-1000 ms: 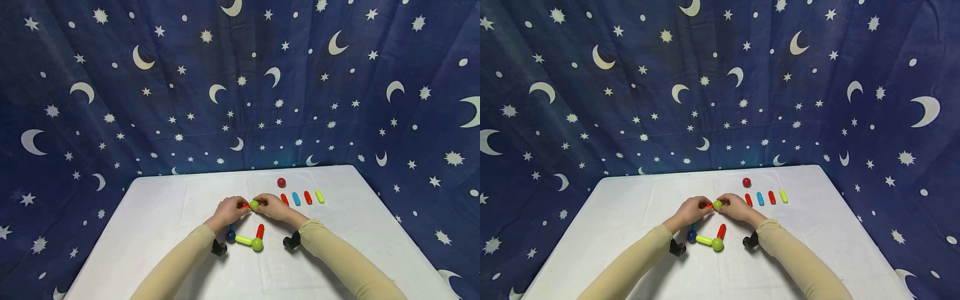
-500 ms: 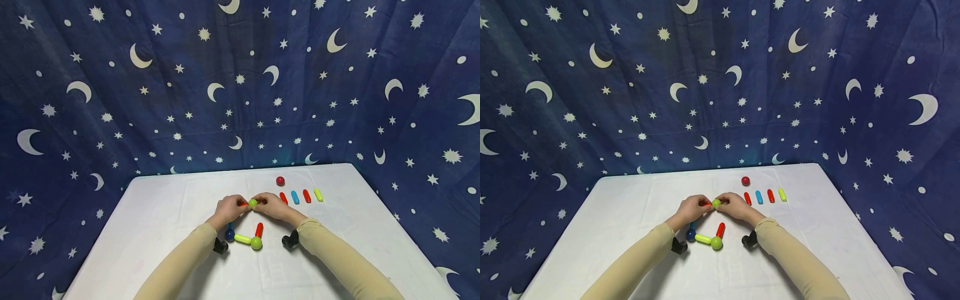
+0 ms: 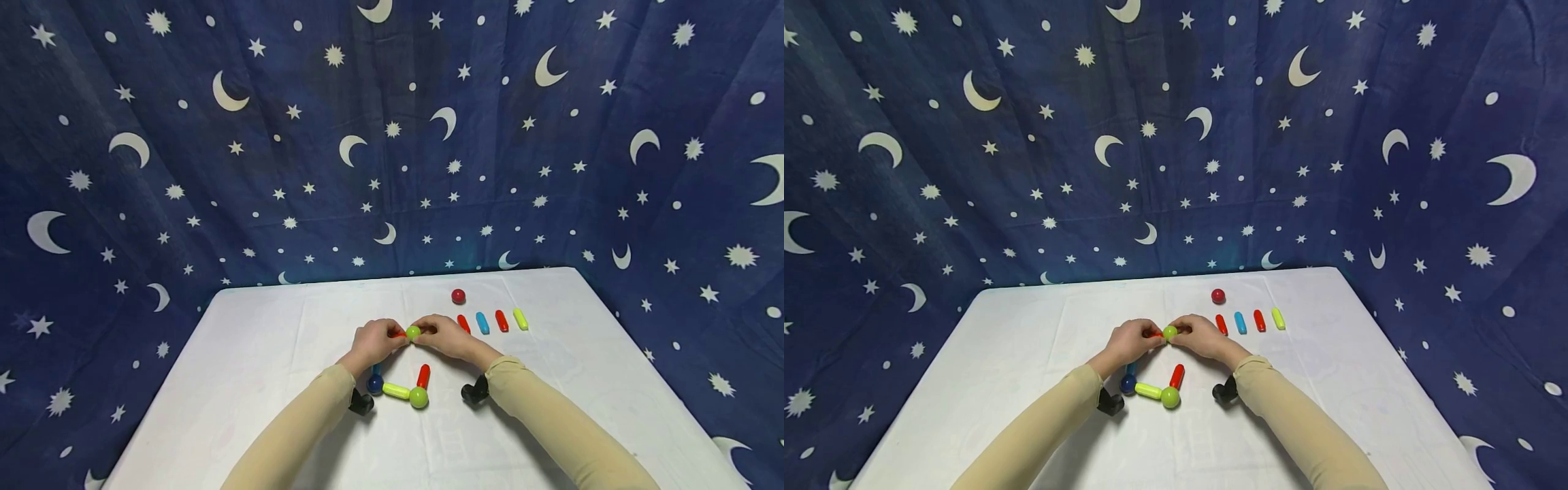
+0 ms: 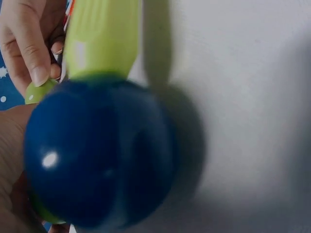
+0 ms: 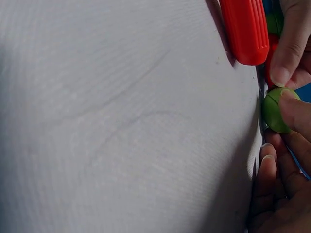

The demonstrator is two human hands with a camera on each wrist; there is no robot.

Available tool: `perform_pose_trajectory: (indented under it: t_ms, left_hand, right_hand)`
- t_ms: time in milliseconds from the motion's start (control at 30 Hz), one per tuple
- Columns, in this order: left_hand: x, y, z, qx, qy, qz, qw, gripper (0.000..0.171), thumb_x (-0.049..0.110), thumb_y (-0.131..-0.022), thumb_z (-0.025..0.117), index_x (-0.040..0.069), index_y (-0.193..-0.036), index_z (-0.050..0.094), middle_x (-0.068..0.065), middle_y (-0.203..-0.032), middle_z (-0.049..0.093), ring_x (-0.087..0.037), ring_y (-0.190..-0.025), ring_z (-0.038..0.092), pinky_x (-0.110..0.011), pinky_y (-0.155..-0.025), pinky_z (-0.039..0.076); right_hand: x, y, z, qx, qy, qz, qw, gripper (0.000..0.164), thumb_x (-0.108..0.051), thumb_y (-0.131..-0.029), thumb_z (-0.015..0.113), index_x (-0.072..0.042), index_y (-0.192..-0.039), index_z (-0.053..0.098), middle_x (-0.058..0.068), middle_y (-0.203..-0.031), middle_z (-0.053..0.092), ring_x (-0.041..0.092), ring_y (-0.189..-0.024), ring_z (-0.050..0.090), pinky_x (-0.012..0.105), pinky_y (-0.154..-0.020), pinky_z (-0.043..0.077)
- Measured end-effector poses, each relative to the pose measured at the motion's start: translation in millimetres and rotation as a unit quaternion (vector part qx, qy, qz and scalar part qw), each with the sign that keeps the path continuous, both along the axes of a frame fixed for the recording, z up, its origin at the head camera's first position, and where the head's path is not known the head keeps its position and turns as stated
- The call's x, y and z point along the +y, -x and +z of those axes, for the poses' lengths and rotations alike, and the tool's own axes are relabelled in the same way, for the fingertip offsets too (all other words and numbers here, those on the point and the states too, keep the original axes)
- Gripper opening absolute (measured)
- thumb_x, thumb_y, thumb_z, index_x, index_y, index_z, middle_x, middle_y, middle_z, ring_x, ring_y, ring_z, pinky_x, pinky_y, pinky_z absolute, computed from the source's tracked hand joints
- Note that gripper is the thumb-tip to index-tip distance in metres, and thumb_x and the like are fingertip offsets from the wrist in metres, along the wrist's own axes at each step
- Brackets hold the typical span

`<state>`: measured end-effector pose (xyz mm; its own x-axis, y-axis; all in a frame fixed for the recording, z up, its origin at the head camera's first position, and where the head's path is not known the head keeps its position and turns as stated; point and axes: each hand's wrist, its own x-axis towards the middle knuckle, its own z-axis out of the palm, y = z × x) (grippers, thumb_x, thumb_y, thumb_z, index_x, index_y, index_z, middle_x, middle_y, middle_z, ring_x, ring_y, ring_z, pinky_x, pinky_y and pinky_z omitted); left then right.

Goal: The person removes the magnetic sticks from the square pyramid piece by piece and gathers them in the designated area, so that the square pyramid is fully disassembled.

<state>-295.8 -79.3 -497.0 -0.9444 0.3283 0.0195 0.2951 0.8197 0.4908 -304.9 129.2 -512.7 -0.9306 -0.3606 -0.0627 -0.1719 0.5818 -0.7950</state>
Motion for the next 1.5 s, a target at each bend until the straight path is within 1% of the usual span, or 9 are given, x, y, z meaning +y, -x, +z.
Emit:
perform_pose_trajectory:
  t_ms: [233, 367, 467, 633, 733, 833, 1000, 1333, 1500]
  left_hand:
    - [-1.6, 0.5, -2.7, 0.022, 0.013, 0.000, 0.9997, 0.019, 0.037, -0.088, 0.081, 0.020, -0.096, 0.076, 0.005, -0.085, 0.060, -0.018, -0.081, 0.056, -0.047, -0.081, 0.044]
    - [-5.1, -1.7, -0.4, 0.014, 0.012, -0.018, 0.9997, 0.028, 0.036, -0.089, 0.081, 0.018, -0.109, 0.077, 0.002, -0.091, 0.064, -0.019, -0.084, 0.057, -0.045, -0.081, 0.045]
    - [-10.2, -5.4, -1.0, 0.013, 0.014, -0.026, 0.9995, 0.037, 0.035, -0.089, 0.080, 0.016, -0.120, 0.074, -0.001, -0.098, 0.066, -0.020, -0.089, 0.058, -0.043, -0.083, 0.046]
    - [-26.3, -14.0, -1.1, 0.004, 0.005, 0.003, 1.0000, 0.044, 0.037, -0.089, 0.080, 0.014, -0.125, 0.071, -0.004, -0.108, 0.064, -0.023, -0.096, 0.054, -0.042, -0.087, 0.045]
    - [-36.0, -18.3, -0.3, 0.000, -0.004, 0.027, 0.9996, 0.046, 0.040, -0.089, 0.079, 0.014, -0.126, 0.070, -0.005, -0.111, 0.063, -0.023, -0.097, 0.052, -0.041, -0.087, 0.045]
    - [-41.9, -21.4, 1.6, 0.000, -0.012, 0.042, 0.9991, 0.045, 0.041, -0.090, 0.078, 0.013, -0.124, 0.070, -0.005, -0.108, 0.062, -0.024, -0.096, 0.052, -0.042, -0.086, 0.045]
    - [-44.0, -23.9, 1.0, -0.013, -0.027, 0.050, 0.9983, 0.041, 0.040, -0.091, 0.077, 0.012, -0.120, 0.069, -0.005, -0.106, 0.062, -0.023, -0.093, 0.053, -0.042, -0.085, 0.046]
    - [-38.4, -26.1, -1.9, -0.034, -0.052, 0.063, 0.9961, 0.035, 0.034, -0.092, 0.076, 0.010, -0.117, 0.067, -0.005, -0.101, 0.059, -0.021, -0.087, 0.050, -0.037, -0.077, 0.045]
    - [-38.5, -24.3, -4.1, -0.034, -0.052, 0.065, 0.9959, 0.036, 0.034, -0.092, 0.076, 0.010, -0.117, 0.067, -0.004, -0.100, 0.058, -0.020, -0.086, 0.050, -0.036, -0.077, 0.045]
  right_hand:
    - [-2.3, 1.3, 2.3, -0.002, 0.008, -0.009, 1.000, 0.029, -0.022, -0.096, 0.074, -0.014, -0.124, 0.071, -0.003, -0.106, 0.066, 0.016, -0.096, 0.057, 0.037, -0.092, 0.049]
    - [1.4, -0.9, 8.8, -0.018, 0.036, -0.020, 0.999, 0.032, -0.024, -0.096, 0.075, -0.013, -0.125, 0.070, -0.002, -0.105, 0.066, 0.017, -0.093, 0.059, 0.035, -0.083, 0.053]
    - [13.0, -0.8, 20.7, -0.003, 0.065, -0.022, 0.998, 0.036, -0.026, -0.096, 0.075, -0.010, -0.128, 0.068, 0.002, -0.107, 0.068, 0.020, -0.095, 0.061, 0.038, -0.076, 0.054]
    - [47.6, 14.1, 43.3, 0.064, 0.061, -0.064, 0.994, 0.044, -0.028, -0.097, 0.074, -0.007, -0.135, 0.064, 0.011, -0.116, 0.067, 0.027, -0.107, 0.062, 0.044, -0.088, 0.052]
    - [74.5, 27.4, 49.3, 0.067, 0.031, -0.115, 0.991, 0.049, -0.032, -0.099, 0.071, -0.007, -0.140, 0.059, 0.016, -0.125, 0.064, 0.032, -0.115, 0.059, 0.049, -0.098, 0.049]
    - [97.9, 39.6, 48.6, 0.049, -0.003, -0.155, 0.987, 0.053, -0.034, -0.100, 0.068, -0.005, -0.143, 0.054, 0.020, -0.132, 0.059, 0.036, -0.120, 0.055, 0.053, -0.103, 0.045]
    - [116.0, 51.3, 40.2, 0.016, -0.054, -0.179, 0.982, 0.054, -0.028, -0.100, 0.066, 0.002, -0.143, 0.050, 0.024, -0.130, 0.057, 0.039, -0.117, 0.053, 0.055, -0.104, 0.044]
    - [115.7, 57.8, 24.9, 0.007, -0.092, -0.176, 0.980, 0.049, -0.025, -0.098, 0.067, 0.004, -0.136, 0.054, 0.023, -0.122, 0.060, 0.033, -0.097, 0.057, 0.044, -0.085, 0.052]
    - [117.2, 60.7, 20.9, 0.017, -0.105, -0.170, 0.980, 0.046, -0.024, -0.097, 0.069, 0.004, -0.132, 0.057, 0.022, -0.116, 0.061, 0.032, -0.096, 0.056, 0.044, -0.084, 0.050]
